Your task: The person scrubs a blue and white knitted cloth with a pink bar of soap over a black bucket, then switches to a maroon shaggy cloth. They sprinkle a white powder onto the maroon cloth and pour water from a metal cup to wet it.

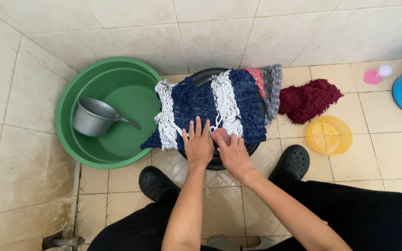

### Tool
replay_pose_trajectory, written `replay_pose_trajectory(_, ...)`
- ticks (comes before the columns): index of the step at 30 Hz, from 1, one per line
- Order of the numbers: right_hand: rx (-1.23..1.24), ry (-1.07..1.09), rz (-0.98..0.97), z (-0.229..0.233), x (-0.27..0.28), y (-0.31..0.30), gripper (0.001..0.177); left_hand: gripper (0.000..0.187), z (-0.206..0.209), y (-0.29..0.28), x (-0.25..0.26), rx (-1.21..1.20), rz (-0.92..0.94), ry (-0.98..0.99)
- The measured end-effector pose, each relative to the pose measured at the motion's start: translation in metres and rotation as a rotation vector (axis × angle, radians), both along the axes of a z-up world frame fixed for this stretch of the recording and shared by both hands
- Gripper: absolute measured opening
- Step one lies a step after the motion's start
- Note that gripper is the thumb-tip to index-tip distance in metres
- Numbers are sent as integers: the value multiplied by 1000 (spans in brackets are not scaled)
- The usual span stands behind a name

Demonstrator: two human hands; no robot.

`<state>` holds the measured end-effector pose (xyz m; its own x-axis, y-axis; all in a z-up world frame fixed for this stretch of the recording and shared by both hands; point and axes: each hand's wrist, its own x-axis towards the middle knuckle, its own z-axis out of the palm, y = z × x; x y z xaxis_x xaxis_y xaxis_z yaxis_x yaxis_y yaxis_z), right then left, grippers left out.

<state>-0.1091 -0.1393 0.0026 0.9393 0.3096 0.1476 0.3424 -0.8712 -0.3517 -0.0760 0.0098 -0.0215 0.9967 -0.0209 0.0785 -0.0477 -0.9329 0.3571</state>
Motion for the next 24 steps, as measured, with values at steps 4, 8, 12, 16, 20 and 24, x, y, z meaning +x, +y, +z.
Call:
replay_pose_trajectory(4, -24, 92, -248, 15, 26, -27, 40, 54, -4, -2, -4, 28, 9, -34)
replay_pose_trajectory(8, -50, 65, -375, 13, 42, -47, 42, 54, -7, -3, -6, 36, 14, -39)
replay_pose_trajectory(12, -113, 11, -148, -21, 26, -16, 41, 54, -10, -4, -4, 37, 23, -40)
replay_pose_trajectory(16, 45, 5, -39, -24, -9, 14, 47, 56, -8, -2, -3, -4, 17, -38)
replay_pose_trajectory(20, -89, 104, -229, 1, 19, -9, 39, 58, -3, -4, -7, 38, 22, -13)
replay_pose_trajectory(24, -77, 23, -352, 17, 39, -36, 45, 56, -3, -5, -6, 57, 25, -55)
